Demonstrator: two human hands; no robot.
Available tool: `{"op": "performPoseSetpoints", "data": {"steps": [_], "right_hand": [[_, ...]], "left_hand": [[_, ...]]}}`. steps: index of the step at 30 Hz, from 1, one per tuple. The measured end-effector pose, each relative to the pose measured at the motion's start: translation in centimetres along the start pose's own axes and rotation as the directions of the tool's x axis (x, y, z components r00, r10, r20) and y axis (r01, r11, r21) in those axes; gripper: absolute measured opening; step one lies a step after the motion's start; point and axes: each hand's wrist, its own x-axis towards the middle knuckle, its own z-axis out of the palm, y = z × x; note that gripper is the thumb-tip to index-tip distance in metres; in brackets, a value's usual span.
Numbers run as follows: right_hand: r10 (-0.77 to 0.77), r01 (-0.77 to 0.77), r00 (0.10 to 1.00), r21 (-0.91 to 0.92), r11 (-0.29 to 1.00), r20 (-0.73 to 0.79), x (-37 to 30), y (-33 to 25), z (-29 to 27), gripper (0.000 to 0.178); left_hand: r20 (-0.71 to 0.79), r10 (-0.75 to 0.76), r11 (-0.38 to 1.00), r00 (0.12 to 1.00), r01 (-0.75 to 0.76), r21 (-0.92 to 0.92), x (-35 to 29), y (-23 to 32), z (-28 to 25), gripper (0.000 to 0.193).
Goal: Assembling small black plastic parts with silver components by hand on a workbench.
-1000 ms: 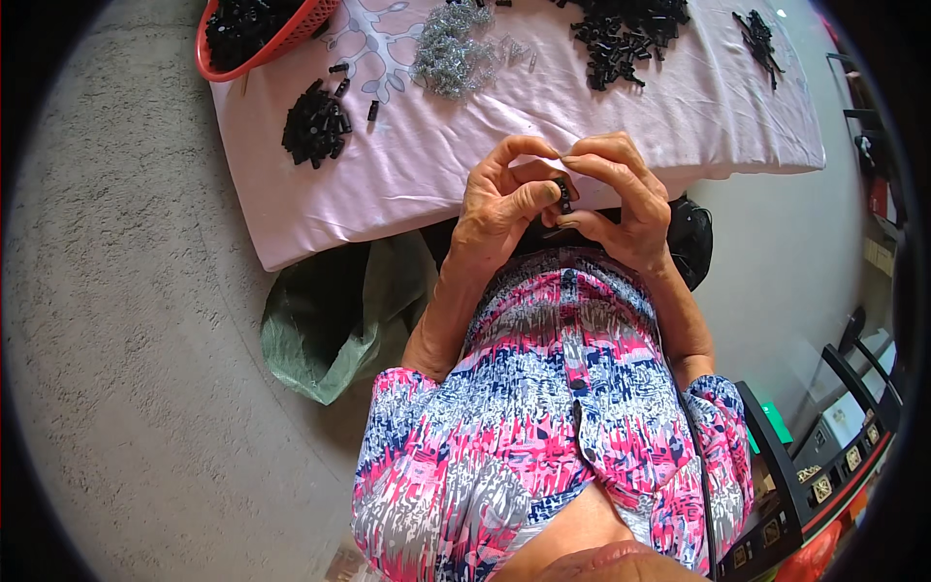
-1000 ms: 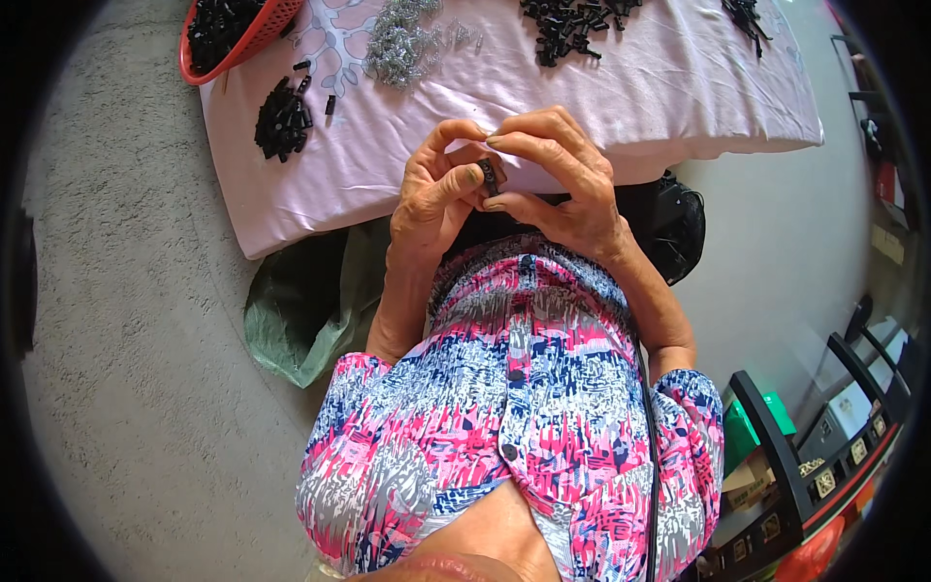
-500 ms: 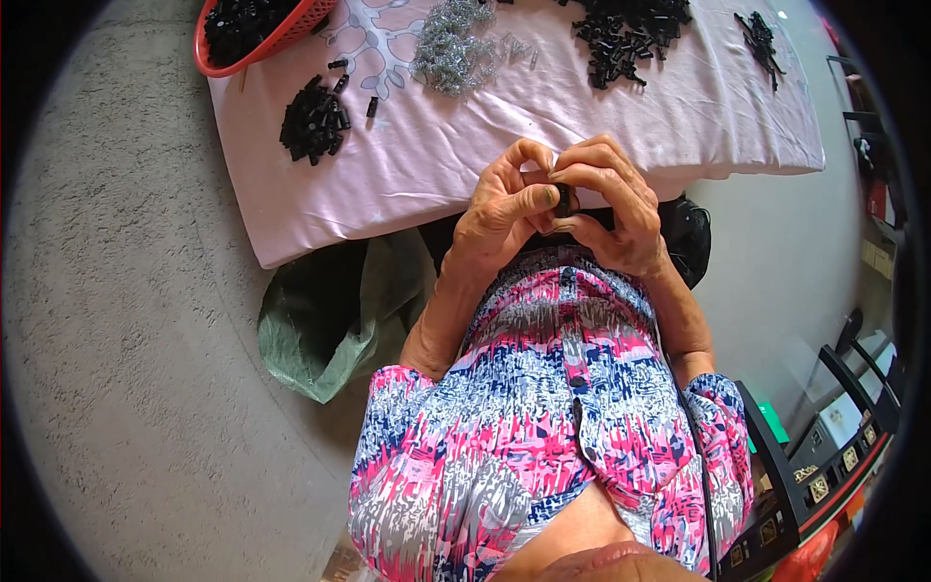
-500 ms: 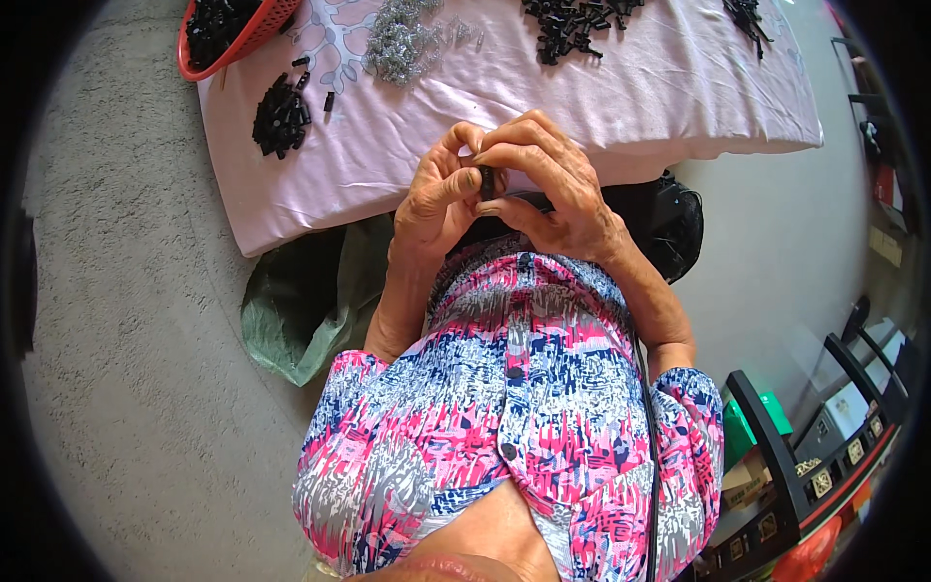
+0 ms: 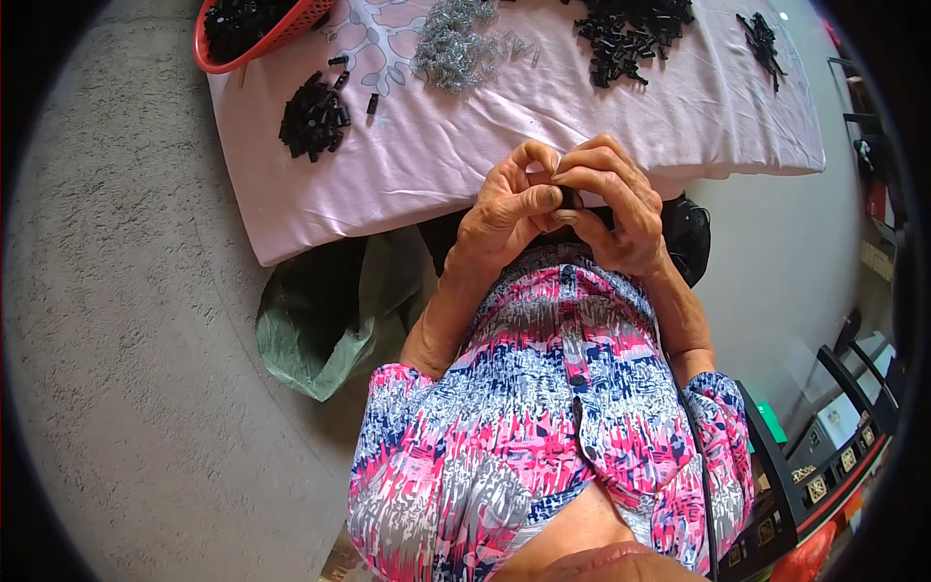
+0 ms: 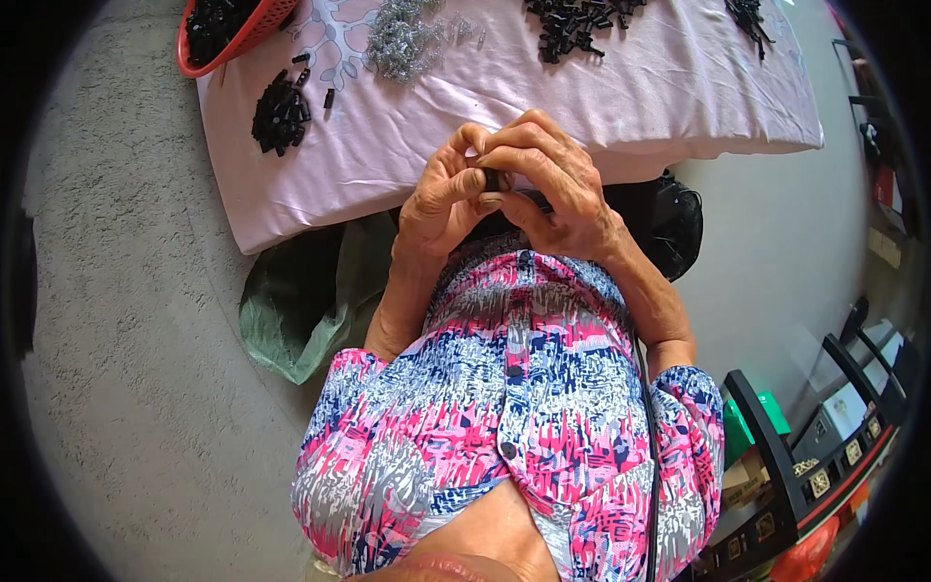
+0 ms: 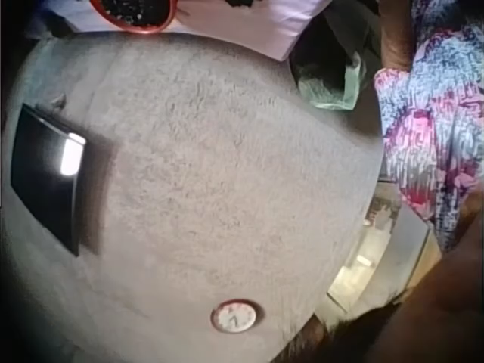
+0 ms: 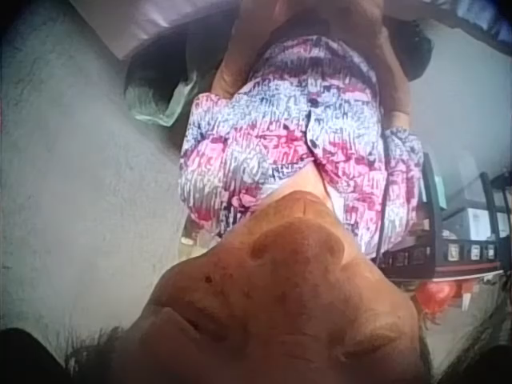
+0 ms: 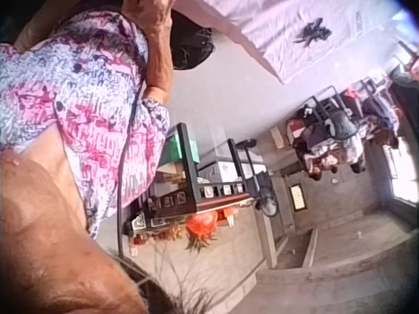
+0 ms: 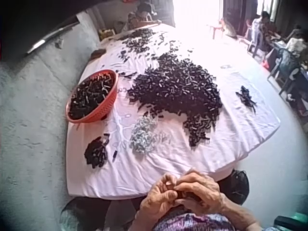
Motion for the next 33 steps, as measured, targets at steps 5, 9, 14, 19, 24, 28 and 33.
{"op": "performPoseSetpoints", "data": {"steps": [5, 9, 14, 19, 24, 28, 33], "right_hand": [[0.02, -0.02, 1.0, -0.029, 0.999, -0.017, 0.3, -0.7, 0.4, 0.033], [0.104, -0.1, 0.992, -0.067, 0.993, 0.065, -0.4, -0.4, -0.2, 0.049], [0.238, -0.263, 0.948, -0.096, 0.96, -0.211, -1.3, 1.1, -2.4, 0.037], [0.256, -0.357, 0.878, -0.198, 0.913, -0.404, -2.6, 4.0, -3.6, 0.018], [0.26, -0.361, 0.856, -0.155, 0.92, -0.447, -3.4, 5.4, -3.6, 0.013], [0.277, -0.369, 0.845, -0.124, 0.921, -0.457, -3.0, 5.5, -3.4, 0.014], [0.25, -0.351, 0.852, -0.148, 0.925, -0.459, -2.6, 5.5, -3.5, 0.013]], "left_hand": [[-0.081, -0.016, 0.997, 0.997, 0.022, 0.07, -0.6, 0.3, 0.1, 0.031], [-0.059, 0.06, 0.968, 0.996, -0.043, 0.247, -0.7, 1.7, 0.5, 0.034], [-0.18, 0.576, 0.521, 0.797, -0.189, 0.832, -1.8, 7.6, 1.6, 0.016], [0.136, 0.877, -0.211, 0.46, 0.116, 0.971, -1.2, 16.3, -1.4, 0.012], [0.386, 0.772, -0.578, 0.504, 0.305, 0.757, 0.6, 20.2, -4.4, 0.01], [0.409, 0.748, -0.639, 0.523, 0.402, 0.655, 0.5, 20.4, -4.9, 0.01], [0.443, 0.712, -0.658, 0.545, 0.296, 0.693, 1.8, 18.3, -2.0, 0.012]]}}
